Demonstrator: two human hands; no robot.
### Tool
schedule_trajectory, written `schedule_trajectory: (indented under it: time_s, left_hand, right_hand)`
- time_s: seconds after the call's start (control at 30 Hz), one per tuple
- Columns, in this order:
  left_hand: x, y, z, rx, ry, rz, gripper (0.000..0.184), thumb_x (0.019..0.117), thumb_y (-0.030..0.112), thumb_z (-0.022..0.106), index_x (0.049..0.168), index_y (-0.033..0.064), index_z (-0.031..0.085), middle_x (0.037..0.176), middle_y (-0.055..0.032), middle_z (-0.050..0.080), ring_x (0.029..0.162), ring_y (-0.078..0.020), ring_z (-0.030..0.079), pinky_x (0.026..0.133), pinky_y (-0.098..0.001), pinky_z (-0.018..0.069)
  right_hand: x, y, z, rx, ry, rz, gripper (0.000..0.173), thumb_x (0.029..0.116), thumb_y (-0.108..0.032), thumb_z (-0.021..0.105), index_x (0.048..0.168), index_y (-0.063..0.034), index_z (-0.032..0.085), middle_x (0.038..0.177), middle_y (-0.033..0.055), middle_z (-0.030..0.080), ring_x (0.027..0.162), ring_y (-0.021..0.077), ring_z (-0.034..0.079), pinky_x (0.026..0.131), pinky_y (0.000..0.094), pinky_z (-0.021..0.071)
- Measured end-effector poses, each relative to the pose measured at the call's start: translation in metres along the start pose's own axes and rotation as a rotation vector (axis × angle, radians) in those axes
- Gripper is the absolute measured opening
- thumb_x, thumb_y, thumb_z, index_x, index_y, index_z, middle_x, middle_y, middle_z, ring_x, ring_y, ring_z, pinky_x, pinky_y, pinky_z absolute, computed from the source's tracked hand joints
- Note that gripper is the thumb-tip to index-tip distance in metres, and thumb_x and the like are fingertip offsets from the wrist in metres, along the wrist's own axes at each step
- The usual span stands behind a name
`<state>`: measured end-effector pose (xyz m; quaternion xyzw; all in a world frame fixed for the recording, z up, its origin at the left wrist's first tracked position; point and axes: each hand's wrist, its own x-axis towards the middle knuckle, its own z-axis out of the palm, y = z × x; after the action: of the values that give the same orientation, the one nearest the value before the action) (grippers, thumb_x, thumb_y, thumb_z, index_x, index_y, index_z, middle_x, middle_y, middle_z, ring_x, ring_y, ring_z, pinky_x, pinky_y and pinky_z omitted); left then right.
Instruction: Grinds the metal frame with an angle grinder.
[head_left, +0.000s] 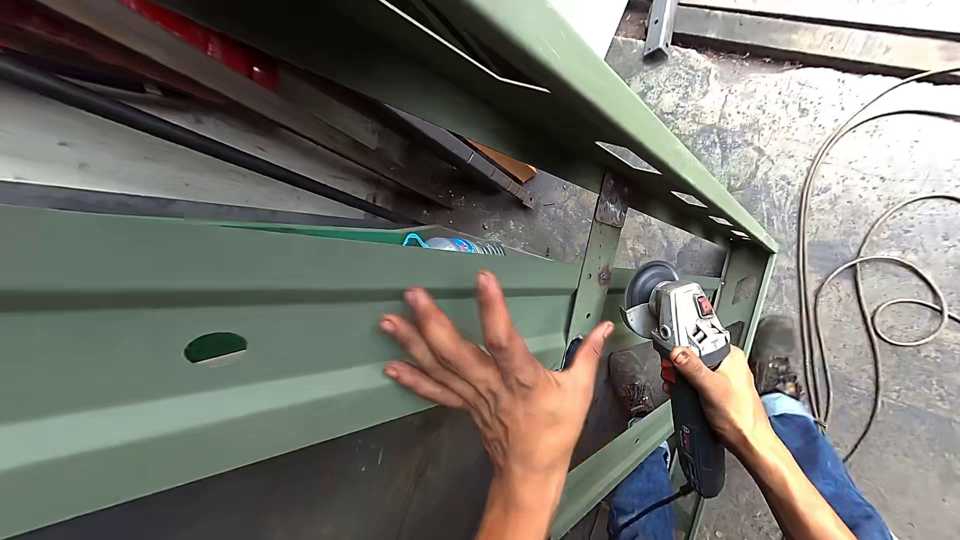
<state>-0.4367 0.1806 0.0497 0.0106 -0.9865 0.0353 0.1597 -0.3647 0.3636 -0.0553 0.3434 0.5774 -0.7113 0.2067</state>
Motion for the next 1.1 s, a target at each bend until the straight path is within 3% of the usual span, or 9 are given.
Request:
schedule_trajectory:
  time_s: [0.1, 0.2, 0.37, 0.53, 0.7, 1.1]
  left_hand:
    - [0.005, 0.004, 0.011, 0.214, -0.103, -0.034, 0.143, 0.0583, 0.094, 0.062, 0.166, 0.0171, 0.007, 0.164, -0.0354, -0.008, 0.151, -0.0564, -0.008, 0.112, -0.0787, -0.002]
    - [0.007, 0.012, 0.017, 0.345, -0.163, -0.034, 0.151, 0.0542, 0.099, 0.058, 0.166, 0.0143, 0.001, 0.162, -0.039, -0.01, 0.149, -0.0601, -0.008, 0.11, -0.0814, -0.0017]
    - [0.011, 0.022, 0.023, 0.389, -0.216, -0.085, 0.156, 0.0492, 0.101, 0.057, 0.165, 0.0129, 0.003, 0.162, -0.0394, -0.011, 0.148, -0.061, -0.01, 0.111, -0.0809, -0.0049]
    - [0.008, 0.027, 0.032, 0.421, -0.222, -0.115, 0.161, 0.0437, 0.102, 0.059, 0.166, 0.0143, 0.001, 0.162, -0.0395, -0.009, 0.149, -0.0598, -0.009, 0.112, -0.0795, -0.0059]
    - [-0.003, 0.03, 0.041, 0.467, -0.247, -0.086, 0.155, 0.0482, 0.101, 0.056, 0.166, 0.013, 0.006, 0.161, -0.0416, -0.007, 0.149, -0.0602, -0.007, 0.113, -0.0789, -0.0036]
    - [-0.002, 0.028, 0.041, 0.474, -0.282, -0.096, 0.155, 0.0471, 0.101, 0.058, 0.166, 0.0179, 0.005, 0.161, -0.0411, -0.008, 0.149, -0.059, -0.01, 0.112, -0.0783, -0.0054]
  right_hand:
    - [0.012, 0.007, 0.002, -0.034, -0.032, 0.004, 0.069, 0.0648, -0.078, 0.078, 0.091, -0.0151, 0.072, 0.071, 0.0064, 0.072, 0.06, 0.0228, 0.072, 0.057, 0.0413, 0.0641]
    - [0.013, 0.008, 0.002, -0.062, -0.055, 0.023, 0.065, 0.0649, -0.081, 0.077, 0.086, -0.0197, 0.072, 0.067, 0.0022, 0.07, 0.057, 0.0186, 0.069, 0.054, 0.041, 0.0615]
    - [0.015, 0.003, 0.003, -0.216, -0.077, 0.054, 0.071, 0.0574, -0.093, 0.07, 0.081, -0.0262, 0.072, 0.064, -0.0082, 0.066, 0.058, 0.0087, 0.065, 0.056, 0.0388, 0.058]
    - [0.018, 0.006, 0.015, -0.094, -0.072, 0.095, 0.069, 0.0611, -0.09, 0.072, 0.084, -0.025, 0.073, 0.066, -0.0057, 0.068, 0.059, 0.0114, 0.068, 0.056, 0.0393, 0.061]
    - [0.022, 0.01, 0.016, -0.074, -0.05, 0.057, 0.07, 0.0616, -0.088, 0.073, 0.089, -0.0239, 0.074, 0.069, -0.0058, 0.07, 0.061, 0.011, 0.069, 0.057, 0.0376, 0.0626]
    - [0.017, 0.006, 0.022, -0.18, -0.035, 0.002, 0.073, 0.0608, -0.09, 0.072, 0.091, -0.0236, 0.074, 0.07, -0.0091, 0.069, 0.062, 0.0063, 0.068, 0.057, 0.0336, 0.0604]
